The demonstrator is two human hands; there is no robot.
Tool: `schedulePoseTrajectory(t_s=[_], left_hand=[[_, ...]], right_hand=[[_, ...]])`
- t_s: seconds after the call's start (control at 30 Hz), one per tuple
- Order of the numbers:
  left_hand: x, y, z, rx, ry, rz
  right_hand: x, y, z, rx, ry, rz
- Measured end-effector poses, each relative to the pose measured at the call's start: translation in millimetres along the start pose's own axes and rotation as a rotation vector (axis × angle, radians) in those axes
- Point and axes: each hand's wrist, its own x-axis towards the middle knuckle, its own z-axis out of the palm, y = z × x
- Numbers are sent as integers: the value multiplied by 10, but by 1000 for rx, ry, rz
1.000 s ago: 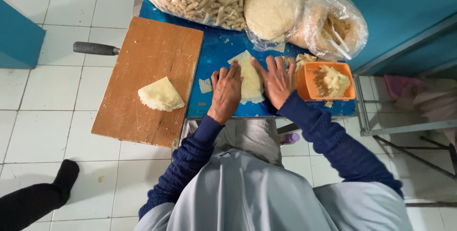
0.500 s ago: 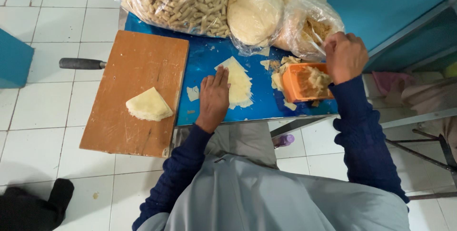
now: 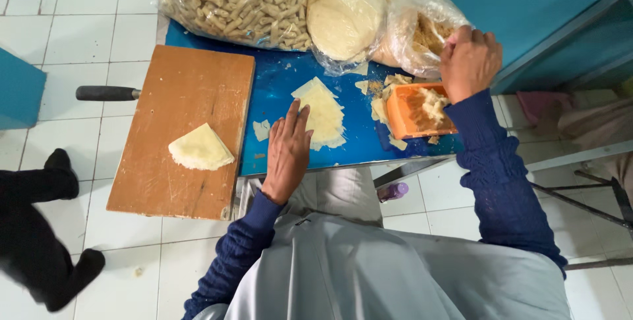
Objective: The person sits at a blue table and folds thin dough sheets around spoonfuls of filling taken from an orange container, pressing the edges to seal each pastry and stacking the finished pieces on the table. A large ball of dough and bags of already-folded pieces sit nearby.
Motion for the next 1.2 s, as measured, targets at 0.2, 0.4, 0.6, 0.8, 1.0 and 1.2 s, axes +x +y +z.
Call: schedulePoseTrajectory(t_s=[0.2,0.4,0.6,0.8,1.0,1.2], left_hand=[[-67,63,-81,23,23,-17],[-113,117,-127,44,56,-57],[-153,110,-159,47,100,-105],[-167,97,-109,67,85,-113],[-181,76,-54,93,81,-122],[-187,82,-13,85,79,-124]], right_hand=[[0,-109,7,7,17,-20],[216,-167,69,-116,-1,-56],[-17,-13,-103,-30,-8,24],[-135,-78,-83,197,-96,151],[-71,-40,-7,601,-153,320],[-221,124,-54,784,-146,418]])
